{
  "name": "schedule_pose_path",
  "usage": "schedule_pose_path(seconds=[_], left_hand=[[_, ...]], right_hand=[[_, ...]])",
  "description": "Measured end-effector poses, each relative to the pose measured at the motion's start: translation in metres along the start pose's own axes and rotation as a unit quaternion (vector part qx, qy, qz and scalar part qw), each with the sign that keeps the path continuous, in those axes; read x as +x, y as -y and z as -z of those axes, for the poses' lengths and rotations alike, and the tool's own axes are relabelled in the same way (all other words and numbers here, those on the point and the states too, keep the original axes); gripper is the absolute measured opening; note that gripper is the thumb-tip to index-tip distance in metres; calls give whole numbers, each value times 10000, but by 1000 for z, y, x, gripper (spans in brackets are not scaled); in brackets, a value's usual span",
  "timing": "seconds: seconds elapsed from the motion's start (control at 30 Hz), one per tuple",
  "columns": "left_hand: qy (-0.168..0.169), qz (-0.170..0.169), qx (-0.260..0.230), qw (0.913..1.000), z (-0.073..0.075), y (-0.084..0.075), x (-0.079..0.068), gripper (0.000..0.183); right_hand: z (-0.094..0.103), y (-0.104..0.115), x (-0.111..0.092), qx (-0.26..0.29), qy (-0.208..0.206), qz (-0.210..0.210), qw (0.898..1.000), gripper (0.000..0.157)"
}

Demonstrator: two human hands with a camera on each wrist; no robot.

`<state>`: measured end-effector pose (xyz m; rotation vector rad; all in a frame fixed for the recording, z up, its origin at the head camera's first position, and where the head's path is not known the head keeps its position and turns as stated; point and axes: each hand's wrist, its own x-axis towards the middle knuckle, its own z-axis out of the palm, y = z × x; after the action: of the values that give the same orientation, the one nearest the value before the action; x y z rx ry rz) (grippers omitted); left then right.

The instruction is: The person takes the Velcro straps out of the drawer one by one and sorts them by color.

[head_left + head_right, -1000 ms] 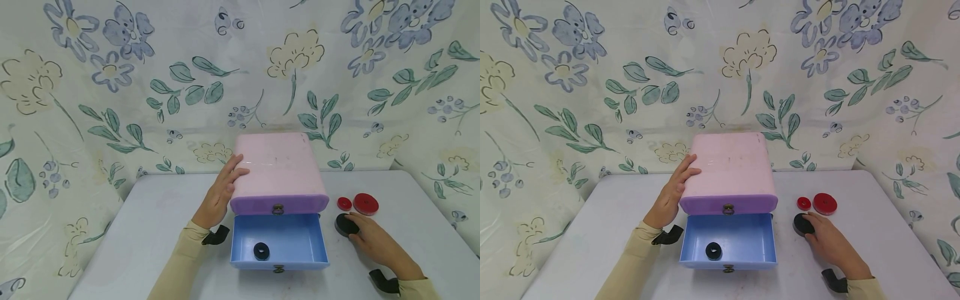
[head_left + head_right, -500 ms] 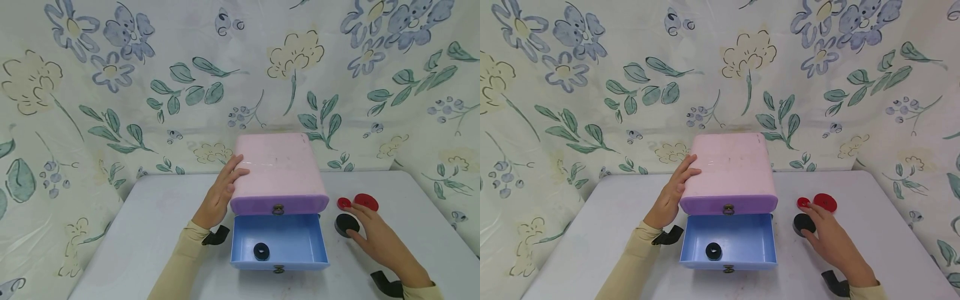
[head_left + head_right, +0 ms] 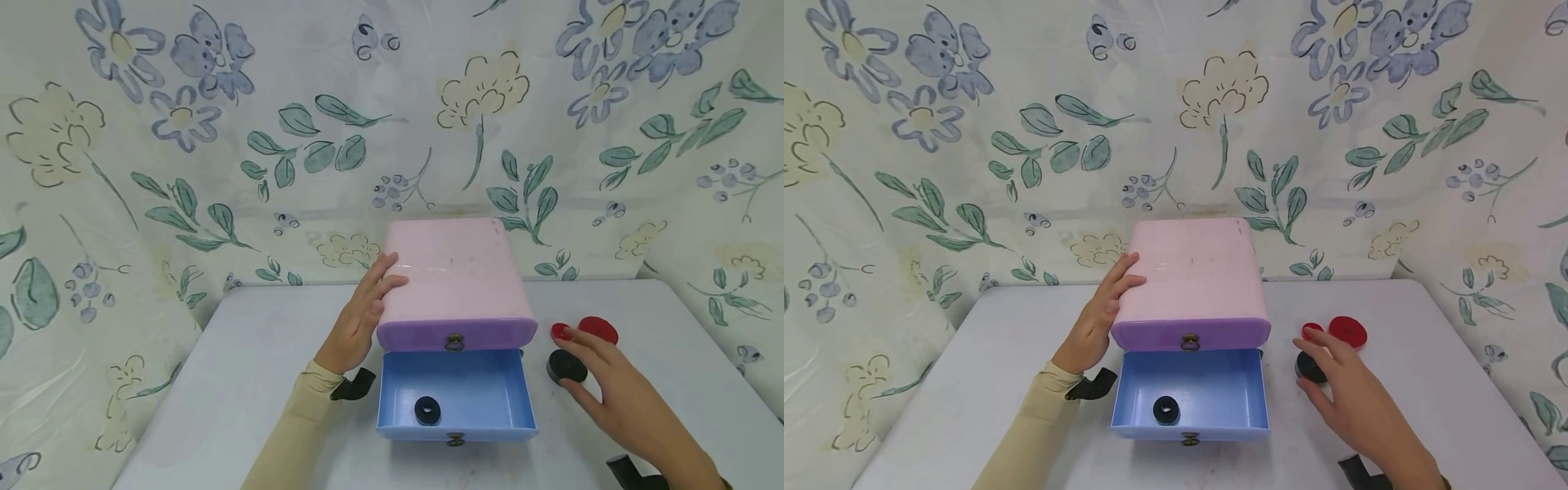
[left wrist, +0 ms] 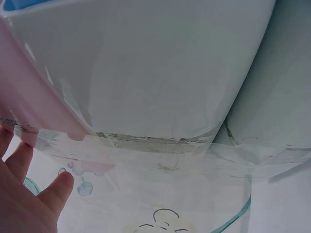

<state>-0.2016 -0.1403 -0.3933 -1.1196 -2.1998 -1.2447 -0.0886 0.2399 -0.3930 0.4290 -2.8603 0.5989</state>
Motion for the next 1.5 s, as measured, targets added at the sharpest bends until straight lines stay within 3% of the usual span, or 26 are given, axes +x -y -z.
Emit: schedule_pose_path(seconds=[0.47,0.7,0.83,0.9,1.1,1.2,1.27,1.33,1.4,1.5], left_hand=[[13,10,16,10000,-1,-1,-1,45],[-14,-34,-15,10000,-2,-1,-1,44],[9,-7,-29,10000,-3,-1,-1,43],[3,0,-18,10000,-3,-2,-1,43],[-6,-11,-34,10000,-2,-2,-1,43],[-12,-14,-56,10000,-2,-2,-1,43],[-26,-18,-69,10000,-2,-1,-1,43],[-37,-17,-65,10000,-2,-2,-1,43],[-40,-14,-65,10000,-1,-2,-1,42],[-33,-10,-68,10000,-1,-2,0,42]], right_hand=[[6,30,-8,31,-548,397,9977,68],[4,41,-7,-19,-892,850,9924,68],[6,45,-6,27,-1262,904,9879,64],[8,47,-6,99,-1384,916,9861,49],[8,55,-4,212,-1197,1384,9829,47],[7,62,-1,223,-1119,1531,9816,63],[7,68,1,197,-1056,1561,9819,66],[6,71,4,231,-1025,1671,9803,49],[5,74,6,295,-1002,1785,9784,42],[3,76,9,388,-965,1952,9752,60]])
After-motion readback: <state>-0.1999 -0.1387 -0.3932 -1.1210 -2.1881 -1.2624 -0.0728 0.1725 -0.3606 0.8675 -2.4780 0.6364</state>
